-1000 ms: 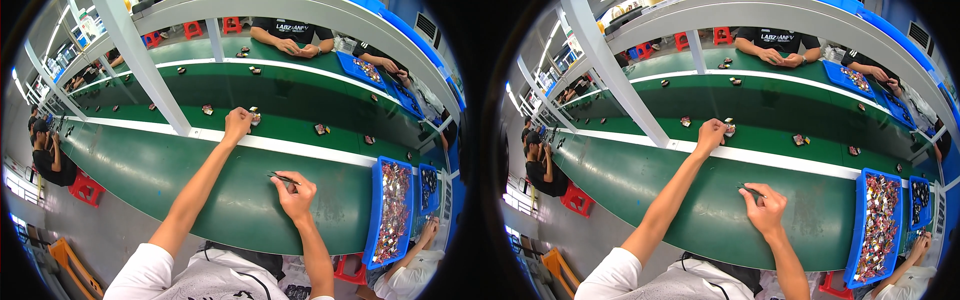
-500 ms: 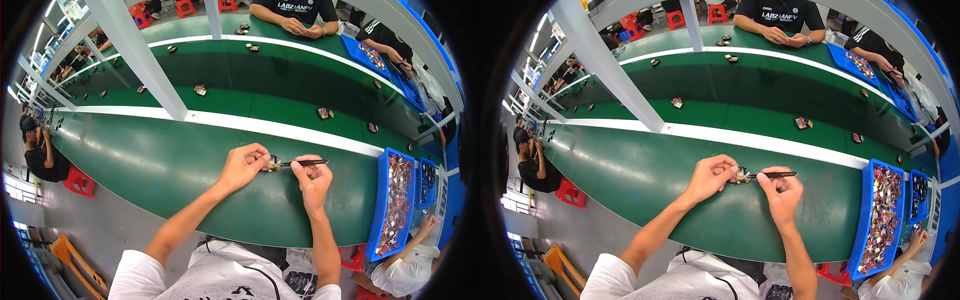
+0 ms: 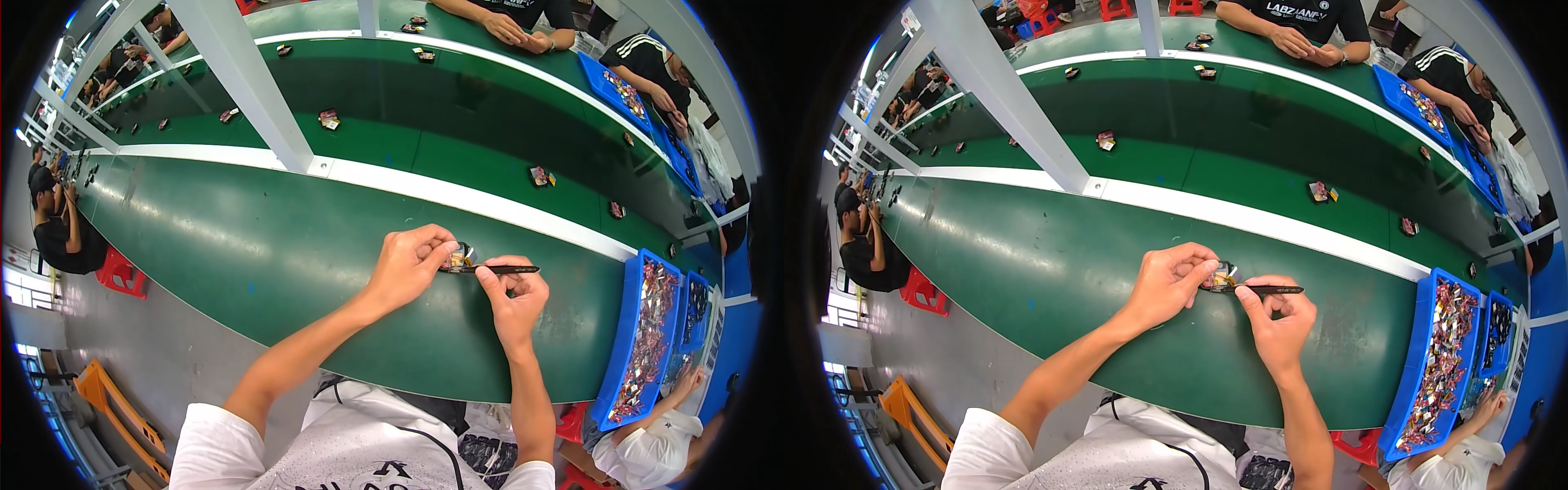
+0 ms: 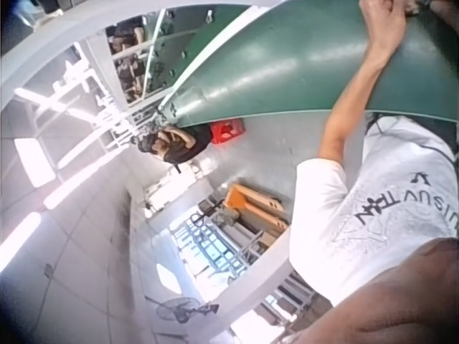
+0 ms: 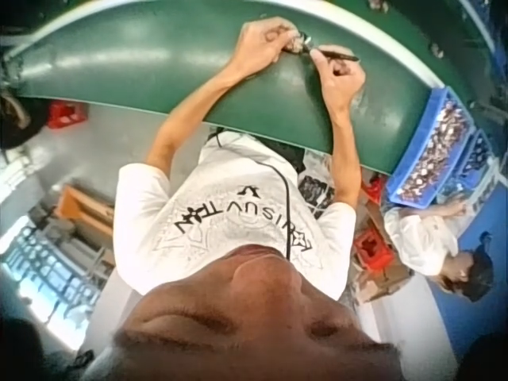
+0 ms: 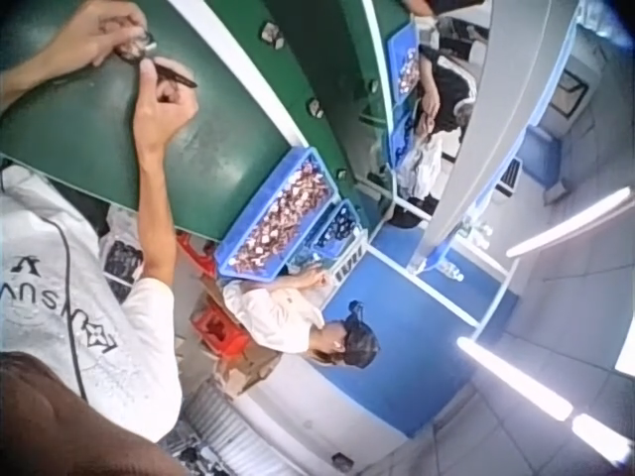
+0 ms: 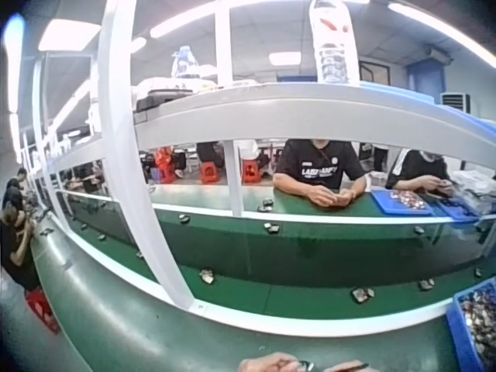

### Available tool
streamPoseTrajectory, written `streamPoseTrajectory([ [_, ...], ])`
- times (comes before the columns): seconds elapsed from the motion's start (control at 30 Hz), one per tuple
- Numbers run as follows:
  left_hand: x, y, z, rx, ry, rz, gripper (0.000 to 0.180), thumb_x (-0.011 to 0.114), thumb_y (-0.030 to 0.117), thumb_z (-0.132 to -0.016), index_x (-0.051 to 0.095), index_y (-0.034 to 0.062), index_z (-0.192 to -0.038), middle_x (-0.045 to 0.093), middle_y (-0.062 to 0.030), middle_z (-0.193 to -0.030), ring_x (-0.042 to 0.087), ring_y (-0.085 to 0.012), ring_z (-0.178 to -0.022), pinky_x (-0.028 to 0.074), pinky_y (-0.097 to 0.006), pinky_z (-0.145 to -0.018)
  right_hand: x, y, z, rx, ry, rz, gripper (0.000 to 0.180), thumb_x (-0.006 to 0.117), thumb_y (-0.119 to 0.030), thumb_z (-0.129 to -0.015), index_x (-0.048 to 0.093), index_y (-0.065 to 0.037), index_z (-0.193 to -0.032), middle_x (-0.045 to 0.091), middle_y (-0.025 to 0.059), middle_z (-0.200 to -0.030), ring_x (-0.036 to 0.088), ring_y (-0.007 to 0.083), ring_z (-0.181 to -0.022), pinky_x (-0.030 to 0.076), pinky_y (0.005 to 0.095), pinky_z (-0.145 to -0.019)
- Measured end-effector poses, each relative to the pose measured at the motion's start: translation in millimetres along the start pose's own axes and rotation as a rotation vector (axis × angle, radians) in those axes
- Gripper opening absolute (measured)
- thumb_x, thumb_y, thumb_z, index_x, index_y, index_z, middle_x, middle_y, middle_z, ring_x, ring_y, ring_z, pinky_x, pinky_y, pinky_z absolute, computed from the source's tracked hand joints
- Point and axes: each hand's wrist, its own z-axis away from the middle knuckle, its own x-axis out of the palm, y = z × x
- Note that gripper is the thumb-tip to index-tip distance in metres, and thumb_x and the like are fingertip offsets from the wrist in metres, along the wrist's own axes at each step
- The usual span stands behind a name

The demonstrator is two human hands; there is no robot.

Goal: The recorder uses tweezers to assemble small electronic or mechanical components on a factory production line.

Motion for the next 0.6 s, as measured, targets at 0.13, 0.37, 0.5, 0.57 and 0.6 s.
streamPoseTrajectory([
  [0.13,2.9,-6.1,-0.9,-0.020,-0.001,-0.013,0.016,0.065,0.008,-0.098,0.069,-0.0057,-0.104,0.072,-0.0084,-0.083,0.056,-0.0065,-0.054,0.042,-0.023,-0.043,0.2,2.1,-1.5,-0.013,-0.003,0.029,0.013,0.078,0.001,-0.084,0.070,0.003,-0.094,0.063,-0.0029,-0.071,0.042,-0.0012,-0.052,0.029,0.0181,-0.047],
  [0.37,9.9,-6.3,-0.2,0.047,0.022,0.016,0.015,0.066,0.009,-0.097,0.068,-0.0050,-0.101,0.070,-0.0081,-0.075,0.054,-0.0081,-0.049,0.043,-0.026,-0.043,-2.4,1.9,-4.1,0.103,-0.018,-0.114,0.013,0.077,0.001,-0.086,0.069,0.004,-0.096,0.067,0.0011,-0.077,0.050,0.0001,-0.058,0.033,0.0171,-0.050],
  [0.5,11.1,-2.0,0.1,0.063,0.023,0.029,0.014,0.066,0.008,-0.097,0.068,-0.0050,-0.102,0.070,-0.0085,-0.077,0.055,-0.0085,-0.049,0.044,-0.025,-0.043,-5.8,-5.9,-8.1,0.284,-0.031,-0.244,0.012,0.074,0.002,-0.089,0.068,0.005,-0.098,0.071,0.0077,-0.086,0.064,0.0070,-0.072,0.046,0.0181,-0.061],
  [0.57,12.2,-1.1,0.0,0.067,0.025,0.044,0.014,0.066,0.008,-0.097,0.068,-0.0051,-0.102,0.071,-0.0089,-0.077,0.055,-0.0085,-0.049,0.044,-0.025,-0.043,-8.2,-6.0,-8.9,0.307,-0.037,-0.252,0.012,0.074,0.002,-0.089,0.068,0.006,-0.098,0.071,0.0095,-0.088,0.066,0.0094,-0.076,0.050,0.0191,-0.065],
  [0.6,12.0,-1.1,-0.1,0.067,0.024,0.044,0.014,0.066,0.008,-0.097,0.068,-0.0051,-0.102,0.071,-0.0089,-0.077,0.055,-0.0085,-0.049,0.044,-0.025,-0.043,-9.1,-6.2,-8.9,0.321,-0.041,-0.242,0.012,0.074,0.001,-0.089,0.068,0.005,-0.098,0.071,0.0097,-0.088,0.066,0.0089,-0.075,0.049,0.0190,-0.065],
])
